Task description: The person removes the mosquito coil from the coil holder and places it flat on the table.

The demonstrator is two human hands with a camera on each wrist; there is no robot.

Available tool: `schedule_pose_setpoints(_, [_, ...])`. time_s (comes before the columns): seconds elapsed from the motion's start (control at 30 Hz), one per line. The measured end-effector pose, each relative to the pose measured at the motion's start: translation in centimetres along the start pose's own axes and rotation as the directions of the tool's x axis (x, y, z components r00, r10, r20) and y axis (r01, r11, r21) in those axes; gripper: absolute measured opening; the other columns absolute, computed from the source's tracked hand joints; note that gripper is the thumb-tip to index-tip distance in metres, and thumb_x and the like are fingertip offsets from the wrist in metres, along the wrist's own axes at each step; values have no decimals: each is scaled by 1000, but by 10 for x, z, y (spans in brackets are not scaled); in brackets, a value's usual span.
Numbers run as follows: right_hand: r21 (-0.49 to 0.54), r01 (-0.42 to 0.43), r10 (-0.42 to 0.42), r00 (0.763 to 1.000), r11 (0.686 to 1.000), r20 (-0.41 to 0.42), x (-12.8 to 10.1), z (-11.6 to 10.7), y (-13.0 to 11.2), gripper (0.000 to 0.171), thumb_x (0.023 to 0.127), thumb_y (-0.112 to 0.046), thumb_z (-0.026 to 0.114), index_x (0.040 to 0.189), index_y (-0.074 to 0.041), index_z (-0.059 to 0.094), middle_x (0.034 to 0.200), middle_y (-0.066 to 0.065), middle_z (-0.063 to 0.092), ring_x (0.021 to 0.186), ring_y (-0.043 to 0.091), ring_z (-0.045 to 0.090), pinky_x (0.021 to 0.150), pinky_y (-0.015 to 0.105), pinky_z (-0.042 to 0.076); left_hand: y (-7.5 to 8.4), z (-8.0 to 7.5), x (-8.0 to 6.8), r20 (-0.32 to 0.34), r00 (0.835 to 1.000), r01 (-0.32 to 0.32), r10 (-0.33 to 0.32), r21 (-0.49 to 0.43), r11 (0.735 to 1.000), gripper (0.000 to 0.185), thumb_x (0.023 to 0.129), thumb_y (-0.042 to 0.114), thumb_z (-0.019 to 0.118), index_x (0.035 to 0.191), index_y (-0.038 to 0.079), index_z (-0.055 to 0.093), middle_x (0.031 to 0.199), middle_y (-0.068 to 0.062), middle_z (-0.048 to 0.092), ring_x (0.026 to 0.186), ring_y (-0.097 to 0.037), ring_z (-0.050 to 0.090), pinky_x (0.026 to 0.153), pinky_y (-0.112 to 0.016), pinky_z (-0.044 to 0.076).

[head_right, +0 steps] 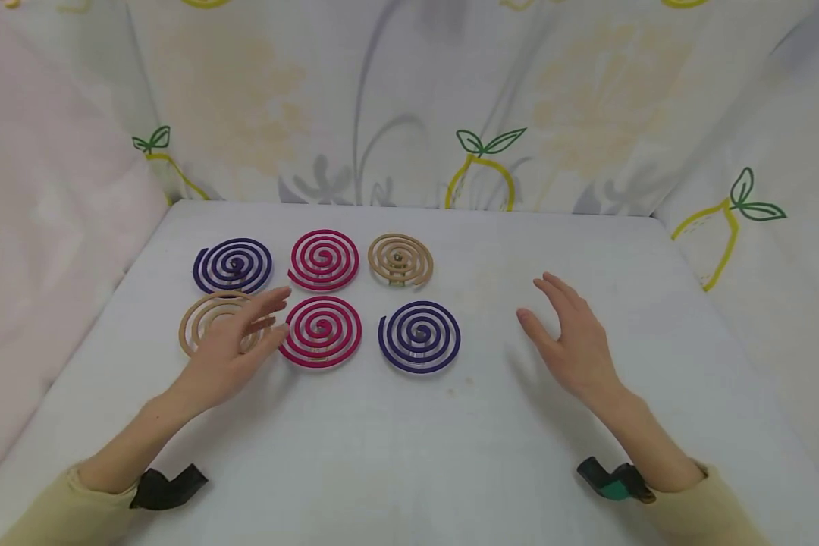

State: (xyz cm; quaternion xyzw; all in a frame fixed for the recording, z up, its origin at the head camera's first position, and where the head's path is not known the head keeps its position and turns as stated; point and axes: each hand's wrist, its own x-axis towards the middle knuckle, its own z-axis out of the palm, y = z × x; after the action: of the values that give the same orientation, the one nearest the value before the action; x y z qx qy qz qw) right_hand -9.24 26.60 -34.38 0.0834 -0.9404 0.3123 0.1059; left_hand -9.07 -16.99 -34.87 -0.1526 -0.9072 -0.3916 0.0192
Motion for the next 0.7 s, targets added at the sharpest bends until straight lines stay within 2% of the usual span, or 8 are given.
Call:
schedule_pose_setpoints(0.13, [61, -5, 4, 1000, 998, 17, 2, 8, -7, 53, 101, -31, 59, 146, -6, 47, 150, 18, 47, 133, 42, 45, 103, 66, 39, 12, 17, 5, 86, 996, 29, -15, -176, 984, 52, 101, 20, 58, 150, 10, 42, 146, -15, 54, 127, -33, 59, 99, -51, 54])
schedule_pose_setpoints(0.2, [96, -12, 8, 999, 995, 34, 4, 12, -11, 52, 101, -30, 59, 146, -8, 47, 148, 17, 49, 131, 40, 48, 102, 64, 41, 17, 26, 6, 120, 993, 40, -13, -232, 972, 53, 100, 19, 59, 150, 10, 42, 146, -15, 54, 126, -32, 60, 98, -48, 55])
schedule_pose_setpoints(0.4, [190, -45, 28, 996, 981, 90, 9, 24, -21, 49, 102, -28, 58, 145, -8, 48, 146, 18, 51, 131, 38, 51, 108, 60, 41, 31, 46, 7, 236, 972, 69, 23, -373, 925, 59, 101, 16, 58, 153, 3, 34, 156, -18, 41, 142, -32, 43, 108, -46, 45])
schedule_pose_setpoints(0.53, [228, -82, 53, 990, 970, 132, 14, 30, -26, 49, 103, -32, 56, 145, -9, 47, 146, 18, 51, 131, 38, 51, 110, 59, 41, 38, 57, 8, 302, 953, 120, 5, -394, 911, 62, 101, 17, 58, 155, 4, 30, 159, -18, 36, 145, -31, 39, 111, -45, 41])
schedule_pose_setpoints(0.7, [255, -131, 87, 981, 958, 174, 19, 35, -29, 51, 103, -36, 54, 146, -9, 47, 147, 17, 51, 132, 37, 51, 111, 58, 41, 47, 68, 10, 382, 924, 175, -30, -350, 920, 67, 100, 22, 58, 157, 10, 26, 159, -20, 35, 140, -35, 45, 111, -47, 42])
